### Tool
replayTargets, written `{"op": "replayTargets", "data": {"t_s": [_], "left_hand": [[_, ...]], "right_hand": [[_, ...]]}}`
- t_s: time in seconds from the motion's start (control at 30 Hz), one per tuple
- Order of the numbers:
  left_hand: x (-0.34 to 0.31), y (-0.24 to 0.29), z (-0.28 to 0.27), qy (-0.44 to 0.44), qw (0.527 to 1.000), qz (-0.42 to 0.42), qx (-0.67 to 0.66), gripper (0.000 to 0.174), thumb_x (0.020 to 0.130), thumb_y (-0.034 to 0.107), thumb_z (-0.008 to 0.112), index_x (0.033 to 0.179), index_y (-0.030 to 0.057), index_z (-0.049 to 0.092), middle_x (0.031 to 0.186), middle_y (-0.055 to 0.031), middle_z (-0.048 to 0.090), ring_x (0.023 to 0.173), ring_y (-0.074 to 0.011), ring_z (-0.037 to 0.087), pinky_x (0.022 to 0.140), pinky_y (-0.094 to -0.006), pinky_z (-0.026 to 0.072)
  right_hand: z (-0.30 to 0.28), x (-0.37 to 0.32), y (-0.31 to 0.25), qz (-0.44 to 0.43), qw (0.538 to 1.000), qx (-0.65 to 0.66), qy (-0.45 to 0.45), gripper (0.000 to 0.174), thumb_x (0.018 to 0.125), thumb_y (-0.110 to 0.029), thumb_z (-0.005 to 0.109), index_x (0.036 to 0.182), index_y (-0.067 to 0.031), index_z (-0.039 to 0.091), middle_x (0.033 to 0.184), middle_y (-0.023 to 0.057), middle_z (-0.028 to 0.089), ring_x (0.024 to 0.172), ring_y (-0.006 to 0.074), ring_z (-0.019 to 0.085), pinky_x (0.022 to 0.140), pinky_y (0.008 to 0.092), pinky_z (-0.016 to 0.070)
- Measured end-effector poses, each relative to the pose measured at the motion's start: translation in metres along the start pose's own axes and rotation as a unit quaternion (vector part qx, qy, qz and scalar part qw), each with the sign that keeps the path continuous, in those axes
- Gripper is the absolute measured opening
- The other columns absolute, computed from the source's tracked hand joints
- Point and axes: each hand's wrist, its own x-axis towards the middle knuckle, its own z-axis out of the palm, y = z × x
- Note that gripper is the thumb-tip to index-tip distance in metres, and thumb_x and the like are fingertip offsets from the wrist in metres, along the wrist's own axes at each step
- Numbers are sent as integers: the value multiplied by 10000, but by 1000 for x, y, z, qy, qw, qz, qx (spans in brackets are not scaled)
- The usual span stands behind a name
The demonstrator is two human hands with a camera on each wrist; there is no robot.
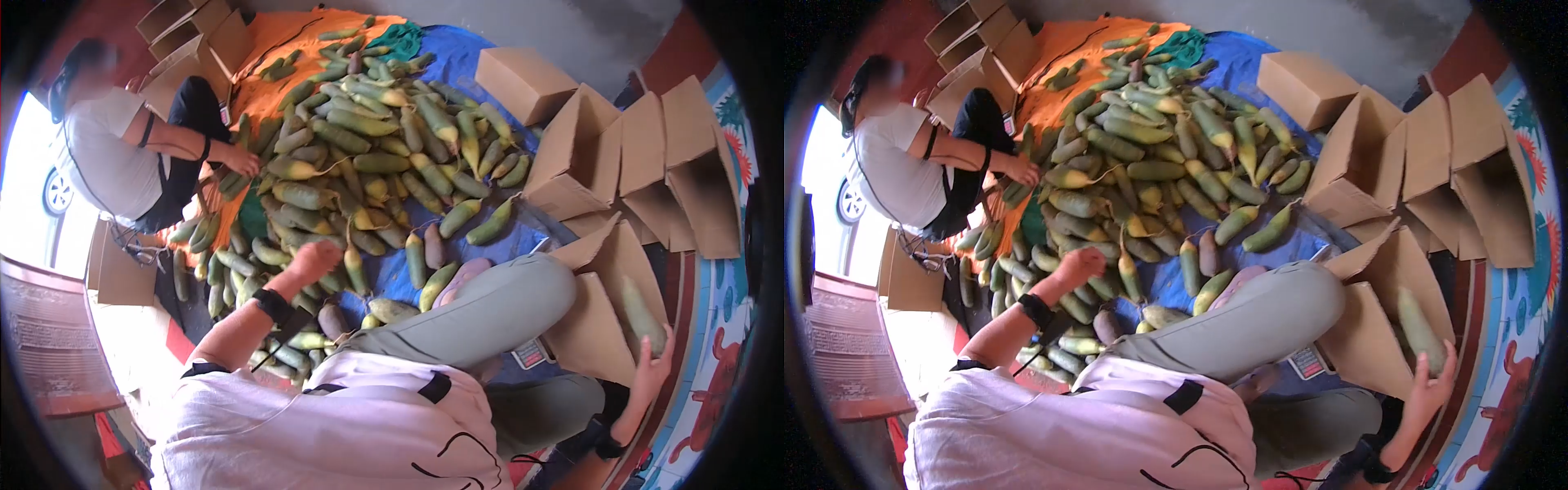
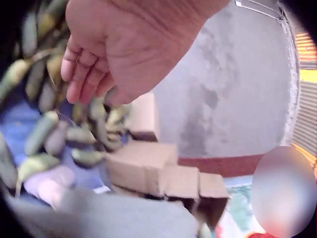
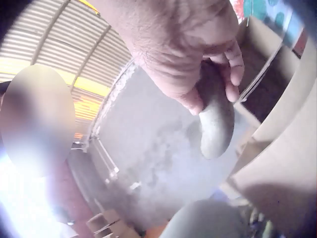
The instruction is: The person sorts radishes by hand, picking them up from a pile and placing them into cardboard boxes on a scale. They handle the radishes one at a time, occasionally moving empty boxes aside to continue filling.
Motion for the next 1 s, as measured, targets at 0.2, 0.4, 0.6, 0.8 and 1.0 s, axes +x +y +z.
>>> {"op": "replayTargets", "data": {"t_s": [0.2,0.4,0.6,0.8,1.0], "left_hand": [[-53,-182,-77,67,901,-115,412,259,753,214,534,874,5,630,974,-219,610,871,-350,614,771,-415,492],[-120,-187,-56,108,895,-276,334,394,719,303,592,980,8,572,880,-227,623,850,-367,607,764,-437,485],[-111,-151,-28,142,876,-362,287,646,692,254,668,1234,40,390,1252,-203,444,1096,-361,497,897,-418,433],[-79,-162,-63,198,899,-234,313,639,656,193,683,1214,37,413,1222,-173,432,1139,-359,441,958,-411,381],[-61,-166,-74,152,886,-333,283,677,697,281,645,1275,39,388,1262,-237,402,1156,-345,455,964,-376,396]], "right_hand": [[11,7,95,69,984,-133,-99,447,812,-234,605,1183,-12,490,1137,194,552,1032,317,540,886,372,407],[38,8,145,83,974,-178,-117,391,831,-214,576,1166,-22,518,1123,196,566,1022,315,557,871,367,421],[46,6,129,146,974,-147,-93,267,864,-155,534,1074,5,572,1000,166,621,920,262,601,800,328,448],[40,-3,123,121,982,-130,-59,241,870,-159,527,1032,8,589,955,149,630,865,250,608,759,321,453],[28,-16,126,81,985,-152,-29,242,873,-170,506,1017,7,588,997,147,613,903,265,594,782,326,445]]}}
